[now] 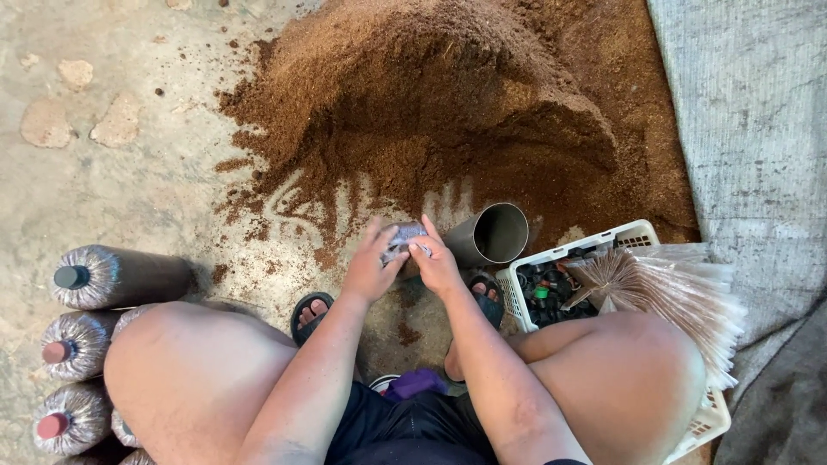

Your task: The person scoops brown granular material from a large pile on the floor into a clear plastic bottle. They then secure the bottle with a black cap and place it with other filled bottles.

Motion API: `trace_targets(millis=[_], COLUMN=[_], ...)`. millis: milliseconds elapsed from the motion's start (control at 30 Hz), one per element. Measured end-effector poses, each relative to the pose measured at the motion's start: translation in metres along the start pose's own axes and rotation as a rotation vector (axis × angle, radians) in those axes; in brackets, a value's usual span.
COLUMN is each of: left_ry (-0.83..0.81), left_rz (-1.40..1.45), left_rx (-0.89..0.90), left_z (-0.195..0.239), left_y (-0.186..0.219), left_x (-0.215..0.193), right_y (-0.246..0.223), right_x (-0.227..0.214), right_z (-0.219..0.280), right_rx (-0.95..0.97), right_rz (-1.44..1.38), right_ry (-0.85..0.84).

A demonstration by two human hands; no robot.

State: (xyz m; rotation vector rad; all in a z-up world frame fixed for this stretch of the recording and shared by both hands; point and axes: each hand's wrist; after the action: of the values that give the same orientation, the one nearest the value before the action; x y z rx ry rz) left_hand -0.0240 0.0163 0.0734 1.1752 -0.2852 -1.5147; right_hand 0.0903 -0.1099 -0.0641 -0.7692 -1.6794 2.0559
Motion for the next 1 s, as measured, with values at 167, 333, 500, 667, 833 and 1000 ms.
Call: trace_targets(millis=[167, 333, 500, 667, 833, 1000], left_ry=[0.139, 0.38, 0.428, 0.557, 0.654, 0.116], left_rz=[-0.332, -0.365, -0.149, -0.184, -0.282, -0.429], left_rx=[0.168, 0.28, 0.262, 0.482, 0.65, 0.15], left_z=[-0.029, -0.02, -0.022, 0.003, 0.019, -0.022], left_y=[-0.038, -0.017, 0.017, 0.069, 0.089, 0.02], left_x=[0.033, 0.037, 0.022, -0.015, -0.036, -0.002], right_y=[-0.022, -0.035, -0.072, -0.192, -0.218, -0.028], right_x=[0.008, 0.015, 0.006, -0.022, -0.028, -0.002], right_z=[0.001, -0.009, -0.022, -0.001, 0.006, -0.024], right_rx=[-0.032, -0.126, -0.207, -0.42, -0.554, -0.295], right_rz=[0.259, 0.429, 0.405, 0.433, 0.51, 0.711], right_ry=[0.016, 0.058, 0.139, 0.244, 0.32, 0.162])
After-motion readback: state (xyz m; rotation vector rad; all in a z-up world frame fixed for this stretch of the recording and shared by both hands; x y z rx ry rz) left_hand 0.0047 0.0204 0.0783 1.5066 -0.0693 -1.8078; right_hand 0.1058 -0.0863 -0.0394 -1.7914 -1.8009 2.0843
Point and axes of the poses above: each hand's wrist, its own z-axis away from the middle knuckle, its own x-axis out of the palm, y = z × x, and after that the axes turned 6 degrees about -y, right-handed
